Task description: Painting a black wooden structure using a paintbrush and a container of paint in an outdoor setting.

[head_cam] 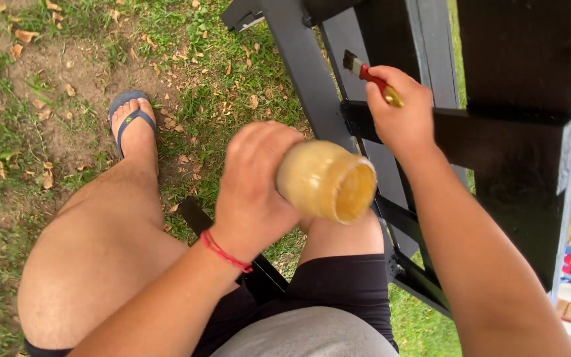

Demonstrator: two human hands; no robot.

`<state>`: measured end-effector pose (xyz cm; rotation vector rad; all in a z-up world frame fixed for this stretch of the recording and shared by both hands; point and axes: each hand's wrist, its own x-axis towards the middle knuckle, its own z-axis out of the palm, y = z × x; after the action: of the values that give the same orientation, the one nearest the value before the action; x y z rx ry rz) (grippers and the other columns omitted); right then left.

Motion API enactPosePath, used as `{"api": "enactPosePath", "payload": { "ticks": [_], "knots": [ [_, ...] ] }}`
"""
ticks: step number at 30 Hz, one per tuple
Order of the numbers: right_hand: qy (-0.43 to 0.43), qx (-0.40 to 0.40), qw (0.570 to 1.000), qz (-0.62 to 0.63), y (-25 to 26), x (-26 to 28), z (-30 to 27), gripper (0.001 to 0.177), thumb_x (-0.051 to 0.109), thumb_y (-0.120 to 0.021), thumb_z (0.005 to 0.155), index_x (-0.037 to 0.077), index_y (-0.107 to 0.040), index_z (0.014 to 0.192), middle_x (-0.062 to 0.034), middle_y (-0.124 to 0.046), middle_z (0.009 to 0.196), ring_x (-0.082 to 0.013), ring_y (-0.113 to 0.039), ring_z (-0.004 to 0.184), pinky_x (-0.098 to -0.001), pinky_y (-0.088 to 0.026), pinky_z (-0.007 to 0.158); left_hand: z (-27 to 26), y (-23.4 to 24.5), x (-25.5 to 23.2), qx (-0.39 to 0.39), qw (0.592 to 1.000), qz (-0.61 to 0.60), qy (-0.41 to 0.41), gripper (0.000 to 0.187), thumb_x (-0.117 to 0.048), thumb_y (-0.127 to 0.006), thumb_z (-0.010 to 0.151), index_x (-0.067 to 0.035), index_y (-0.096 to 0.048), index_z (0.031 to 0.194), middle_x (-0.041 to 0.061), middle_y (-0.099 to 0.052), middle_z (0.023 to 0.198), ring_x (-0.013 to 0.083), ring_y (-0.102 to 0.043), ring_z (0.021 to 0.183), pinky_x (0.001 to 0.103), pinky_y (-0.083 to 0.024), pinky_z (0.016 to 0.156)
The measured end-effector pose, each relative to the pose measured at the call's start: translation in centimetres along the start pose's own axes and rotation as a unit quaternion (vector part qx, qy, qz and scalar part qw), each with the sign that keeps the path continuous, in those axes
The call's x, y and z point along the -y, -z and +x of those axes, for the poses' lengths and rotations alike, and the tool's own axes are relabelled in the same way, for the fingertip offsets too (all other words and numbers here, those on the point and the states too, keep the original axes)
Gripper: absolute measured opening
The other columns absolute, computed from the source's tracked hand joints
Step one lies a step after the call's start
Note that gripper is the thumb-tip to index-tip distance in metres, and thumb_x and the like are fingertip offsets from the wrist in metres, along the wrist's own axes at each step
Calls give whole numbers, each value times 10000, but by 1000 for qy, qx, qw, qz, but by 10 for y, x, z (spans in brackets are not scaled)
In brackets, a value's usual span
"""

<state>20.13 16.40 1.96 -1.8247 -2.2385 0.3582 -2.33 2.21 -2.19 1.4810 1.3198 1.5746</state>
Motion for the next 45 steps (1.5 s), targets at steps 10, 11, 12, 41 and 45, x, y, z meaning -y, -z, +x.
{"api": "enactPosePath", "payload": {
  "ticks": [10, 11, 12, 41, 45],
  "knots": [
    [-107, 77, 991, -36, -86, -71, 80, 209, 192, -613, 932, 169, -718, 1112, 26, -713, 971, -100, -636, 817, -240, -515, 768, -3, -8, -8, -14, 994, -99, 52, 424, -75, -676, 760, -39, -543, 1161, 142, -592, 1144, 349, -573, 1095, 499, -449, 1056],
    [-93, 71, 992, -47, -91, -78, 84, 200, 187, -620, 930, 159, -724, 1099, 23, -720, 958, -106, -647, 831, -244, -516, 788, -4, -7, -8, -6, 992, -107, 65, 458, -108, -698, 755, -49, -539, 1180, 134, -584, 1166, 343, -557, 1135, 502, -435, 1093],
    [-90, 77, 992, -49, -94, -73, 87, 200, 187, -620, 930, 159, -724, 1099, 23, -720, 958, -106, -647, 831, -244, -516, 788, -3, -4, -9, -11, 992, -107, 70, 458, -108, -698, 755, -49, -539, 1180, 134, -584, 1166, 343, -557, 1135, 502, -435, 1093],
    [169, 159, 911, -341, -109, -136, 107, 307, 188, -539, 988, 42, -689, 1212, -132, -726, 1076, -348, -686, 843, -453, -534, 678, -2, 7, -18, 16, 977, -155, 149, 640, -73, -705, 580, -108, -526, 1193, 55, -568, 1196, 316, -536, 1195, 454, -423, 927],
    [130, 195, 893, -384, -119, -146, 106, 241, 211, -507, 980, 48, -650, 1085, -166, -672, 829, -391, -618, 695, -500, -462, 566, -2, 6, -17, 7, 976, -160, 150, 616, -89, -712, 605, -97, -532, 1194, 64, -578, 1199, 323, -539, 1193, 471, -427, 937]
  ]
}}
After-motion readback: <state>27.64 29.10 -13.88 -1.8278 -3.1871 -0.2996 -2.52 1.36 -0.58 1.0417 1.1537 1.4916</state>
